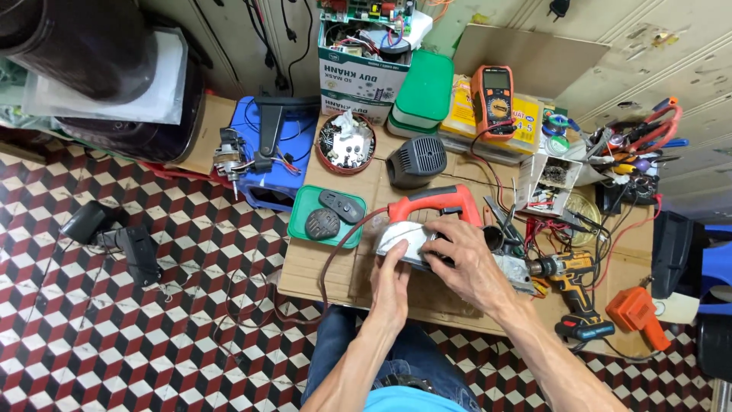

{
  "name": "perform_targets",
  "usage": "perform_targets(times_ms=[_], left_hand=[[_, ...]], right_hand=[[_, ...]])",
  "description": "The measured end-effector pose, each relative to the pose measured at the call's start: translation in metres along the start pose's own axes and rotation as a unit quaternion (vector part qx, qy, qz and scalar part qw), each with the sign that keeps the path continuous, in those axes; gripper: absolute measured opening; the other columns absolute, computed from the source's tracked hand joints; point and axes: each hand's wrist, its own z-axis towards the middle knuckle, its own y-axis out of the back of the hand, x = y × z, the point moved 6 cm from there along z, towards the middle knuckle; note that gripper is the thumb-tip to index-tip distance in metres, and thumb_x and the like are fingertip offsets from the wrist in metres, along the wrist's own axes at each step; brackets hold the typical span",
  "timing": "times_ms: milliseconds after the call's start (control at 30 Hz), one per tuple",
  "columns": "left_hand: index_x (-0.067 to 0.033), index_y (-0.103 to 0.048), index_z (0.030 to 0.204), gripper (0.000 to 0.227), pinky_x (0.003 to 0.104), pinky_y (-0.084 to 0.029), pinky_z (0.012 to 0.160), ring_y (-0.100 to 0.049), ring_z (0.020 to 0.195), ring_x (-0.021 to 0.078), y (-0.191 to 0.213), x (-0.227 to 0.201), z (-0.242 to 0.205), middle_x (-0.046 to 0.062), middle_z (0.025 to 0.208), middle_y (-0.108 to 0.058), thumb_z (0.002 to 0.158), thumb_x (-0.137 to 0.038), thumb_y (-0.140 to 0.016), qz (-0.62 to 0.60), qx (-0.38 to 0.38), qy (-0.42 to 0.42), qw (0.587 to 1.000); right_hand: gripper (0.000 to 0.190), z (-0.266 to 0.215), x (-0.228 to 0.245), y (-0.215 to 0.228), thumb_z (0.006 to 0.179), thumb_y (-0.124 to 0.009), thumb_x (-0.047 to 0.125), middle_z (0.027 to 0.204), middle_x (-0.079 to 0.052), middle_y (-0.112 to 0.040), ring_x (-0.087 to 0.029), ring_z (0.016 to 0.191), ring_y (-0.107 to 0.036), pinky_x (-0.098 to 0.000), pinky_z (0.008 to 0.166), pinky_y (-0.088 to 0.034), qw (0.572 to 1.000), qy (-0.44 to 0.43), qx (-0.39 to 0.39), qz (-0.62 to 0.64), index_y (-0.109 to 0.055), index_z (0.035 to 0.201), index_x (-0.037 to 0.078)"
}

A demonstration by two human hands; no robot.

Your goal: The recorder is repairing and cleaning the internal components of a handheld electric planer on a workshop bench.

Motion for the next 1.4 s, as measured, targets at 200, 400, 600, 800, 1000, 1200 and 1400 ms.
perform_targets(times_ms=[200,400,600,800,1000,1200,1400], left_hand=[[-0.0081,-0.055,0.136,0.065,0.036,-0.043,0.108,-0.056,0.121,0.0175,-0.038,-0.052,-0.043,0.005,0.128,-0.062,0.077,-0.021,-0.079,0.049,0.011,-0.088,0.995],[-0.0069,-0.05,0.142,0.076,0.037,-0.044,0.11,-0.059,0.122,0.0198,-0.078,-0.142,-0.102,0.008,0.132,-0.061,0.074,-0.016,-0.08,0.148,0.005,-0.257,0.955],[0.0012,-0.049,0.14,0.074,0.036,-0.051,0.105,-0.064,0.119,0.0209,-0.107,-0.189,-0.133,0.013,0.13,-0.064,0.076,-0.016,-0.082,0.276,-0.005,-0.403,0.873],[0.0009,-0.054,0.13,0.071,0.033,-0.053,0.099,-0.067,0.114,0.0208,-0.091,-0.175,-0.096,0.012,0.125,-0.068,0.072,-0.022,-0.087,0.367,-0.072,-0.407,0.834],[-0.0008,-0.058,0.118,0.068,0.034,-0.056,0.09,-0.072,0.103,0.0232,-0.085,-0.151,-0.057,0.015,0.114,-0.073,0.066,-0.029,-0.091,0.46,-0.123,-0.351,0.807],[-0.0024,-0.055,0.122,0.074,0.037,-0.057,0.088,-0.073,0.1,0.0248,-0.086,-0.121,-0.034,0.015,0.109,-0.073,0.064,-0.031,-0.092,0.538,-0.066,-0.343,0.767],[-0.0023,-0.054,0.123,0.073,0.038,-0.057,0.088,-0.072,0.102,0.0259,-0.083,-0.101,-0.024,0.015,0.11,-0.072,0.065,-0.028,-0.091,0.564,-0.018,-0.318,0.762]], right_hand=[[0.024,0.002,0.032,0.031,0.077,-0.078,0.007,0.129,-0.015,-0.065,-0.036,0.128,-0.056,-0.0487,0.106,-0.042,0.997,0.047,-0.065,0.024,-0.074,0.101,0.004],[0.025,0.018,0.091,0.065,0.078,-0.081,0.005,0.13,-0.014,-0.066,-0.035,0.129,-0.058,-0.046,0.107,-0.045,0.976,0.108,-0.167,0.089,-0.074,0.103,0.005],[0.025,0.031,0.084,0.033,0.083,-0.081,0.002,0.136,-0.013,-0.064,-0.031,0.135,-0.058,-0.041,0.112,-0.049,0.941,0.098,-0.231,0.229,-0.074,0.107,0.006],[0.024,0.032,0.031,-0.027,0.086,-0.078,0.002,0.141,-0.013,-0.062,-0.031,0.139,-0.055,-0.041,0.115,-0.045,0.922,0.06,-0.242,0.295,-0.072,0.109,0.004],[0.023,0.018,-0.016,-0.069,0.087,-0.075,0.004,0.146,-0.015,-0.059,-0.031,0.141,-0.053,-0.0408,0.117,-0.041,0.921,-0.017,-0.217,0.323,-0.068,0.109,0.003],[0.02,-0.01,-0.04,-0.089,0.088,-0.073,0.003,0.149,-0.016,-0.055,-0.033,0.143,-0.049,-0.0412,0.117,-0.037,0.907,-0.122,-0.239,0.323,-0.068,0.108,0.003],[0.022,-0.036,-0.042,-0.098,0.088,-0.072,0.004,0.149,-0.018,-0.054,-0.035,0.144,-0.048,-0.0422,0.117,-0.038,0.911,-0.183,-0.276,0.247,-0.067,0.109,0.003]])
